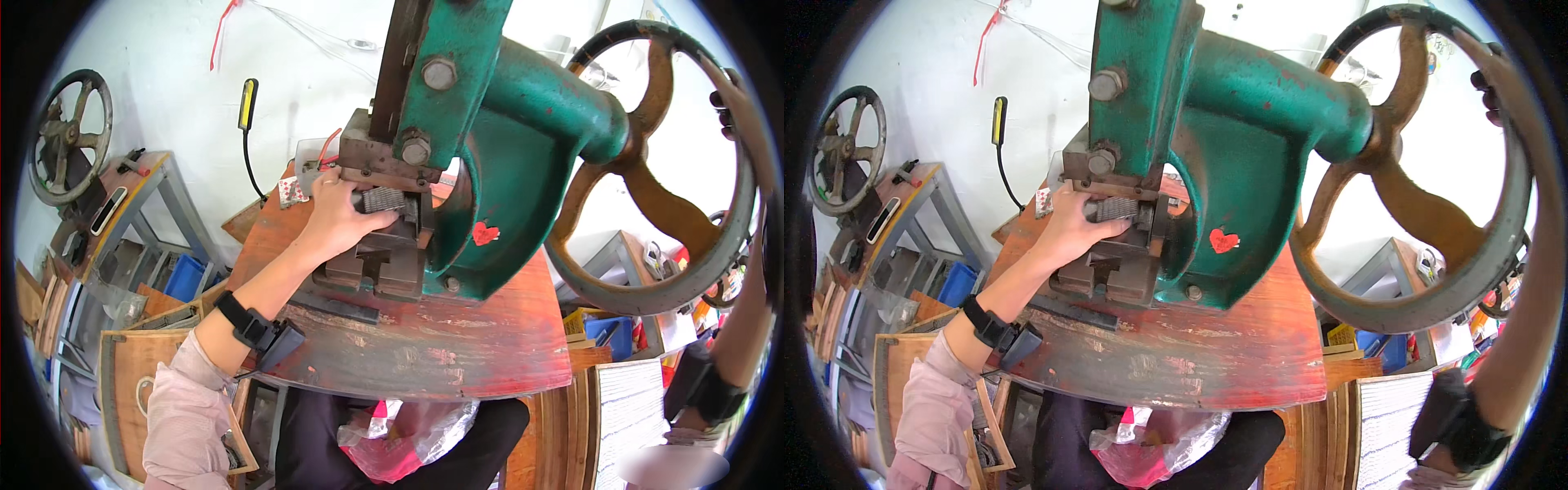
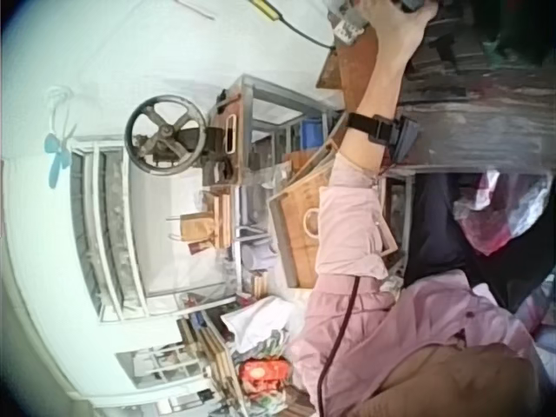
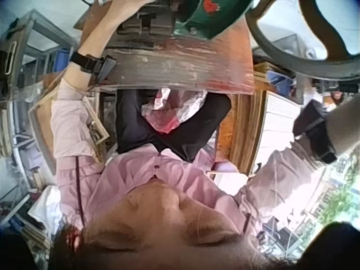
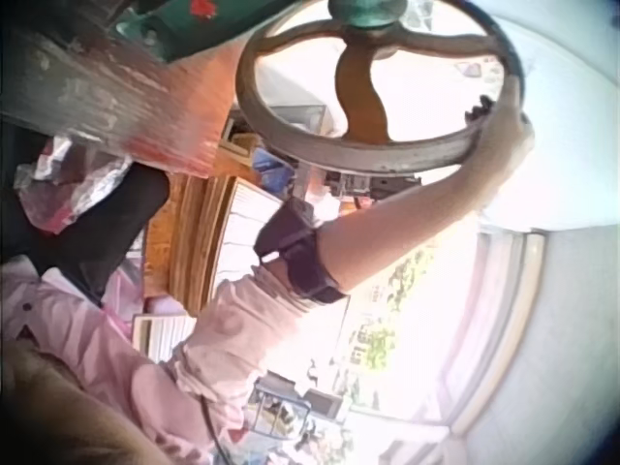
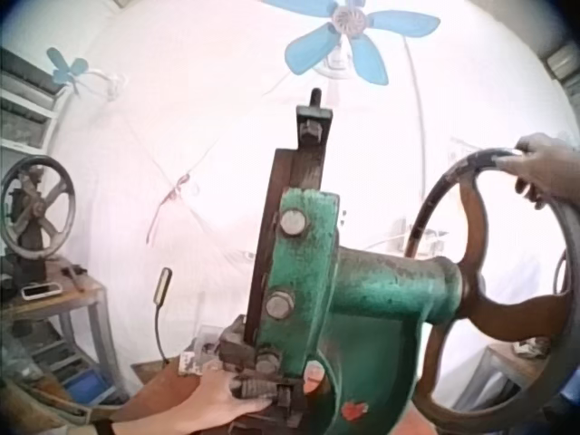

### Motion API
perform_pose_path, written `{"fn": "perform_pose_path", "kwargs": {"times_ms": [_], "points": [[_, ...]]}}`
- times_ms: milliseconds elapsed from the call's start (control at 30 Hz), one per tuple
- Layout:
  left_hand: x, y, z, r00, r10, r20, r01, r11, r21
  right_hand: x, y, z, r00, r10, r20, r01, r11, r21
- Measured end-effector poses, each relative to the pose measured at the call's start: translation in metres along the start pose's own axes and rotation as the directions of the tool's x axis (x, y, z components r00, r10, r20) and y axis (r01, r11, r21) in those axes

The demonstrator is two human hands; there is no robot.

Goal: Assembling metal components and using a manual press in a workshop.

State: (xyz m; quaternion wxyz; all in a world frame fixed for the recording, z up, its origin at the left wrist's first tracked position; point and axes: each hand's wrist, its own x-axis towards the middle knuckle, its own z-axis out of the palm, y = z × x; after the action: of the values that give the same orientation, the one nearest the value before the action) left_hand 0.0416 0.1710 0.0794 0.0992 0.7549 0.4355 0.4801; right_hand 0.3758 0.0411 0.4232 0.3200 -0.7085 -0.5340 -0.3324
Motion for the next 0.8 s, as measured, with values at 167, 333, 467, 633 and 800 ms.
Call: {"fn": "perform_pose_path", "kwargs": {"times_ms": [167, 333, 467, 633, 800], "points": [[-0.061, 0.007, -0.029, 0.979, -0.096, -0.18, 0.093, 0.995, -0.024, -0.151, -0.007, 0.067, 0.75, -0.463, -0.472, 0.337, 0.882, -0.33], [-0.147, 0.042, -0.055, 0.966, -0.115, -0.23, 0.079, 0.984, -0.16, -0.389, -0.099, 0.097, 0.822, -0.019, 0.569, -0.552, 0.218, 0.805], [-0.204, 0.084, -0.055, 0.977, 0.094, -0.193, -0.085, 0.995, 0.053, -0.458, -0.17, 0.094, 0.409, -0.273, 0.871, -0.778, -0.603, 0.176], [-0.239, 0.096, -0.048, 0.978, 0.155, -0.143, -0.141, 0.985, 0.103, -0.472, -0.161, 0.096, 0.352, -0.343, 0.871, -0.763, -0.645, 0.055], [-0.248, 0.111, -0.038, 0.972, 0.202, -0.12, -0.195, 0.979, 0.062, -0.467, -0.146, 0.088, 0.369, -0.162, 0.915, -0.712, -0.682, 0.166]]}}
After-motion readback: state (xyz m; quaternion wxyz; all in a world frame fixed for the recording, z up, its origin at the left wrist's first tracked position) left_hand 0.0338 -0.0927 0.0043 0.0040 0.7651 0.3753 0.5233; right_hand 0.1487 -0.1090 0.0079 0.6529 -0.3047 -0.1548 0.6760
